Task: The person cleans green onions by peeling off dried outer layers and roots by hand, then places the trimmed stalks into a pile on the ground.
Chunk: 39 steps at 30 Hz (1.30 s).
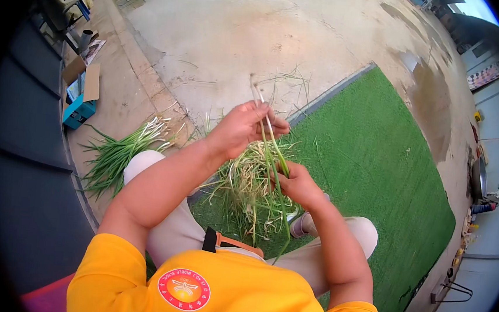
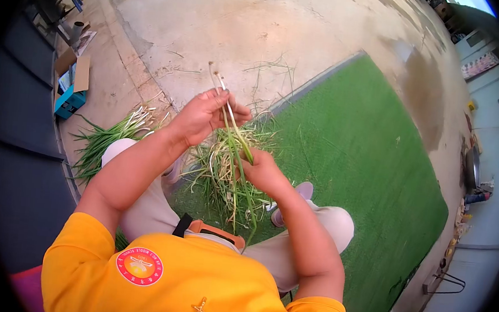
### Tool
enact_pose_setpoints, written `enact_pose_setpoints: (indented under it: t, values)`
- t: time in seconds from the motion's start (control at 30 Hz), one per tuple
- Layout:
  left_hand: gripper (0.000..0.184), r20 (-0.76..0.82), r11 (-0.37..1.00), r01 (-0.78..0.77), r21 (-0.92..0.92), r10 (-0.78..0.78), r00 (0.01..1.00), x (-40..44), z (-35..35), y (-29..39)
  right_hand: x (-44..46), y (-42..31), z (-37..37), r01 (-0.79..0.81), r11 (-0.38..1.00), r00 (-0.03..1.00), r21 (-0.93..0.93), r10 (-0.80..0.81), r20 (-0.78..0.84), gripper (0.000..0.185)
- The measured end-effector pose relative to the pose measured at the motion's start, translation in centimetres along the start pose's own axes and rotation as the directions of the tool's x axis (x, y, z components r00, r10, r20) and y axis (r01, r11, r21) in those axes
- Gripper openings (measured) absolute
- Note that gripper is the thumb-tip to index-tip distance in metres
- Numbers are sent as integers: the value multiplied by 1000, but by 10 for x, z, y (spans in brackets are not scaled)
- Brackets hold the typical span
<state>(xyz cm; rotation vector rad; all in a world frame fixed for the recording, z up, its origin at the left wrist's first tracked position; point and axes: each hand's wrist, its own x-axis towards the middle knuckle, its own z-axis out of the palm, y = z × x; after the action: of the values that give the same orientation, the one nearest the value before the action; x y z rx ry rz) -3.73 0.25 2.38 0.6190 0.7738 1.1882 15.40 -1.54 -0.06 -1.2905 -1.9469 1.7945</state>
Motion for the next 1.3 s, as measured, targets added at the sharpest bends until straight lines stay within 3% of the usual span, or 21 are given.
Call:
enact_pose_setpoints:
  t: [0.1, 0.17, 0.23, 0.3, 0.37, 0.4, 0.47, 0.5, 0.57, 0.6, 0.67, 0.73, 0.83, 0.9, 0.93, 1.07, 1.13, 1.17, 1.23, 1.3]
  values:
    - [20, -132, 932, -307, -194, 285, 949, 6, -38, 53, 4, 18, -9, 38, 999, 999, 6, -37, -26, 7]
    - [18, -290, 835, -512, -199, 449, 845, -6, -67, 98, 3, 23, -15, 37, 999, 998, 25, -35, -48, 6]
    - [19, -340, 688, -718, 103, 703, 625, -30, -111, 137, 0, 26, -22, -51, 995, 992, -90, 40, -121, 10]
    - [21, -362, 534, -752, 387, 838, 409, -63, -130, 161, 5, 51, -26, -44, 997, 986, -65, 33, -163, 10]
    - [23, -337, 402, -651, 643, 913, 230, -88, -148, 175, 8, 73, -30, -38, 998, 979, -42, 29, -200, 10]
    - [23, -342, 408, -648, 643, 910, 234, -100, -170, 179, 8, 81, -31, -64, 994, 976, -93, 43, -213, 10]
    - [23, -228, 302, -366, 880, 946, 230, -121, -214, 182, 7, 91, -29, -97, 985, 972, -145, 63, -226, 11]
    - [23, -234, 307, -364, 879, 944, 231, -124, -223, 175, 5, 94, -27, -131, 979, 975, -154, 99, -197, 12]
    - [20, 120, -137, 94, 986, 979, 162, -128, -245, 155, 7, 96, -23, -162, 972, 977, -172, 133, -168, 12]
    - [20, 115, -131, 96, 987, 981, 157, -133, -270, 146, 7, 96, -20, -208, 962, 974, -177, 187, -130, 13]
    - [18, 231, -437, 502, 747, 878, 420, -143, -324, 125, 10, 106, -17, -245, 948, 969, -202, 235, -73, 15]
    - [30, -232, -364, 641, 675, 720, 654, -149, -331, 103, 10, 116, -15, -244, 947, 970, -211, 236, -60, 16]
    - [46, -295, -472, 682, 559, 655, 696, -164, -380, 55, 10, 132, -9, -250, 941, 968, -226, 246, -46, 16]
    - [55, -404, -204, 681, 704, 673, 619, -164, -397, 44, 7, 149, -6, -208, 896, 978, -393, 194, -75, 17]
    - [55, -402, -210, 682, 700, 674, 620, -163, -383, 51, 6, 152, -3, -286, 908, 958, -307, 278, -71, 19]
    - [50, -332, -159, 494, 855, 563, 757, -131, -314, 93, 3, 170, 13, -302, 924, 953, -234, 303, -33, 19]
    - [48, -280, -167, 419, 893, 523, 805, -104, -276, 115, 10, 199, 27, -469, 863, 882, -189, 468, -51, 18]
    - [47, -254, -181, 380, 907, 485, 837, -89, -260, 122, 12, 210, 36, -467, 866, 883, -179, 467, -46, 18]
    - [47, -238, -140, 314, 939, 396, 887, -50, -234, 125, 14, 233, 60, -624, 708, 725, 332, 682, -92, 18]
    - [47, -315, 53, 313, 948, 289, 904, -16, -211, 106, 20, 277, 83, -700, 424, 560, 574, 825, 73, 25]
